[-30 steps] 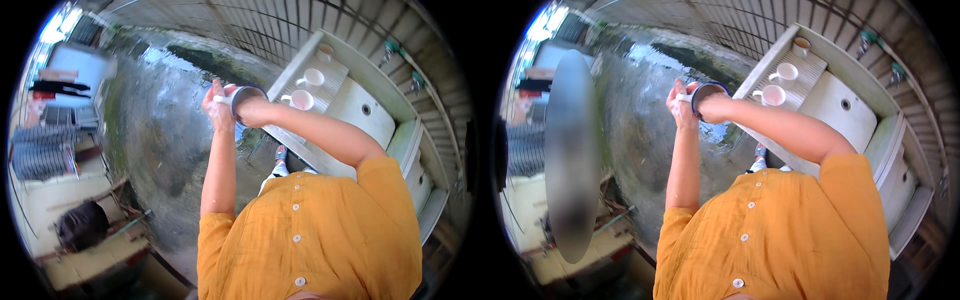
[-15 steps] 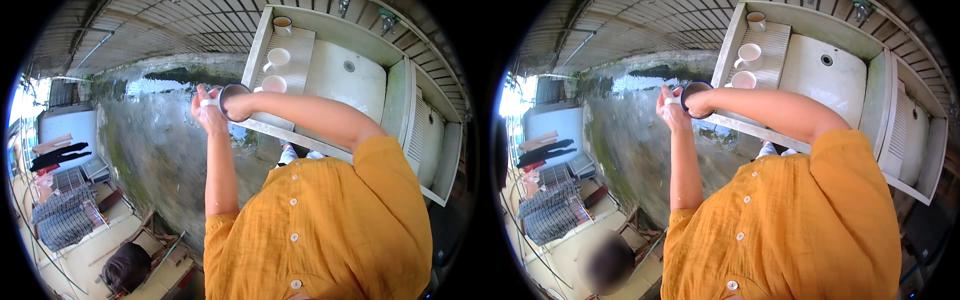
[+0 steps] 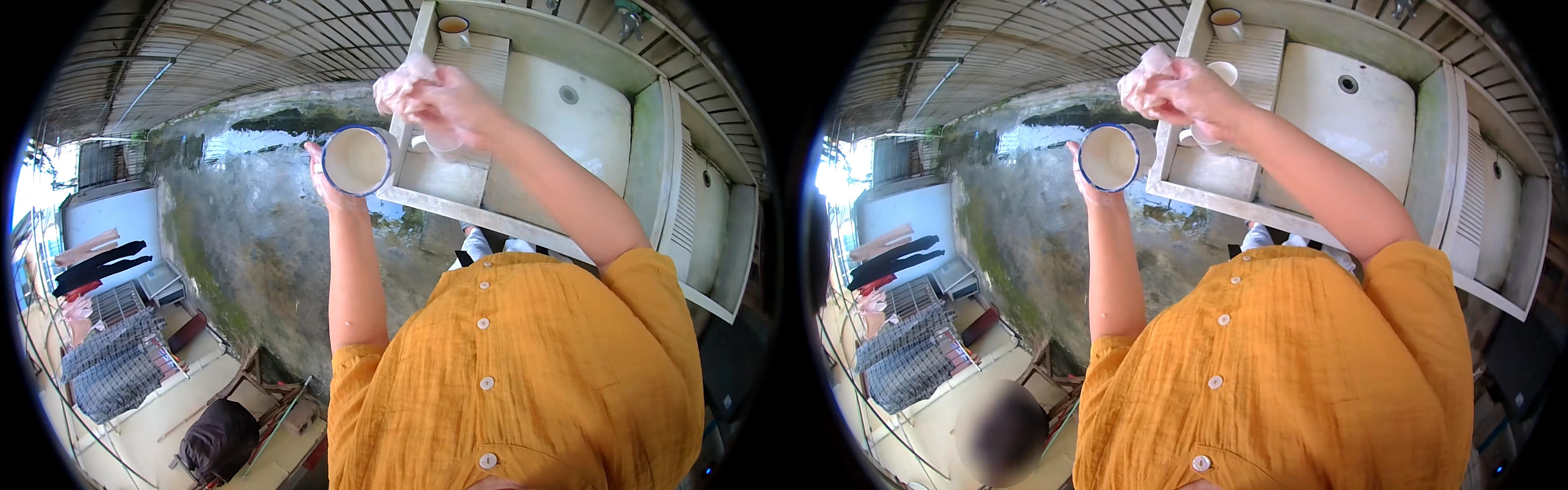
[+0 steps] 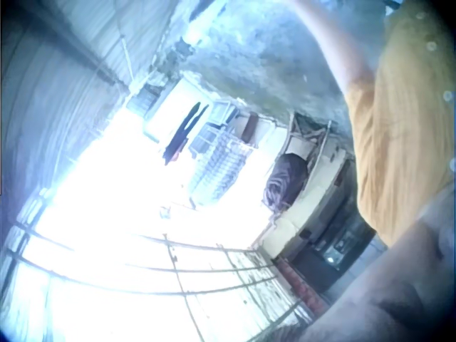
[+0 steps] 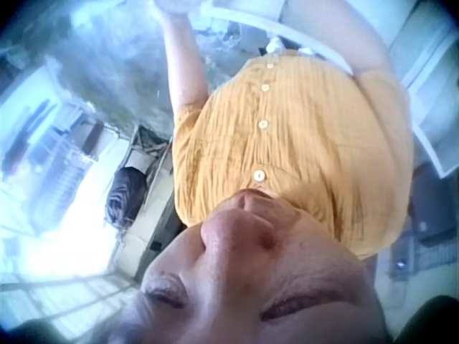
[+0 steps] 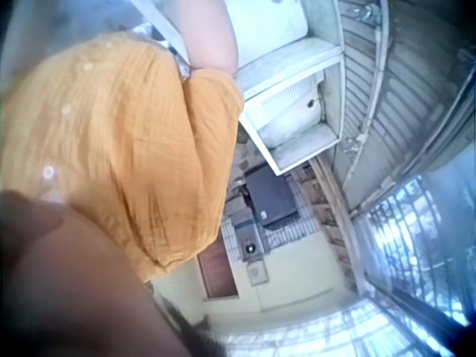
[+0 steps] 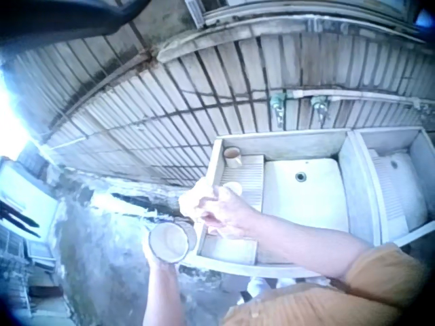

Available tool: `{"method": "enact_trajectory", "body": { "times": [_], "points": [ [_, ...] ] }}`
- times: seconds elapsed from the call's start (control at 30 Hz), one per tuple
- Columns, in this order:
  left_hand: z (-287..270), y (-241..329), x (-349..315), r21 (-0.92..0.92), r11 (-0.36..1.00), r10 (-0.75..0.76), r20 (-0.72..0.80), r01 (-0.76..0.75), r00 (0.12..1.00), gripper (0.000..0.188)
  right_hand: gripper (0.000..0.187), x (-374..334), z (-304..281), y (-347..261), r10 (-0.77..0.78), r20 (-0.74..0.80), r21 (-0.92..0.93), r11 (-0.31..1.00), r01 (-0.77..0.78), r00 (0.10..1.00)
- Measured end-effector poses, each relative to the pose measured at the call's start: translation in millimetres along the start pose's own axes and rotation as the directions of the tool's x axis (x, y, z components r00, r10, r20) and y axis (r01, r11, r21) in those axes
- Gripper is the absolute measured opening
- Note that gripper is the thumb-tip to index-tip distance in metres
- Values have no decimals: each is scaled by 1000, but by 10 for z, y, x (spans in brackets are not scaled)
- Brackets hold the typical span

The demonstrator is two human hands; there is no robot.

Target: The person washes several white ceramic cups with a pink sponge at an outdoor utility sink. They scrub the inside and outside of each cup, rinse them under running water, and place them on the sink's draining board. The person handles the cups one at a time throughout the process.

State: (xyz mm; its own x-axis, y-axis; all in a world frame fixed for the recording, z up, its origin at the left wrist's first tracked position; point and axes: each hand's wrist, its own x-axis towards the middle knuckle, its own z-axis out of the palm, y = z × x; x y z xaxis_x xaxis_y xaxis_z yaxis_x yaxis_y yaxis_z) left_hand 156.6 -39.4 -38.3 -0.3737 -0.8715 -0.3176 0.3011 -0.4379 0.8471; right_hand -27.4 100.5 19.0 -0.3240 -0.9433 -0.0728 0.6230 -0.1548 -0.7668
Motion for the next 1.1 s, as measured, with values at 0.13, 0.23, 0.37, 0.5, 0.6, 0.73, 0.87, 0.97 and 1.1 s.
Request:
{"method": "enact_trajectory", "body": {
  "times": [0.13,0.23,0.37,0.5,0.6,0.73,0.87,0.97,1.1],
  "points": [
    [11,-142,130,32,998,-49,15,48,999,62,15,-201,74,-2,-202,-54,-90,976,197,978],
    [126,-240,198,60,998,-5,146,-4,989,60,22,-307,215,113,-423,29,-403,824,398,906],
    [473,-372,50,64,997,48,71,-52,996,57,23,-380,32,345,-495,439,-873,-38,486,750],
    [698,-580,9,162,985,44,134,-66,990,50,24,-264,104,259,-94,170,-985,-42,167,981],
    [739,-526,43,59,998,-14,78,10,997,38,27,-50,22,307,245,286,-950,-55,308,926],
    [817,-324,112,326,939,31,243,-112,969,42,23,129,-292,654,-84,723,-644,-443,624,686],
    [1091,-471,-82,8,956,292,28,-292,956,38,25,330,-275,546,84,-61,3,996,-84,995],
    [1283,-674,-127,141,882,459,-36,-450,888,35,28,458,-139,428,157,-421,352,936,1,893],
    [1182,-654,159,113,905,411,15,-410,911,37,33,405,74,771,-487,-373,-663,735,140,790]
  ]
}}
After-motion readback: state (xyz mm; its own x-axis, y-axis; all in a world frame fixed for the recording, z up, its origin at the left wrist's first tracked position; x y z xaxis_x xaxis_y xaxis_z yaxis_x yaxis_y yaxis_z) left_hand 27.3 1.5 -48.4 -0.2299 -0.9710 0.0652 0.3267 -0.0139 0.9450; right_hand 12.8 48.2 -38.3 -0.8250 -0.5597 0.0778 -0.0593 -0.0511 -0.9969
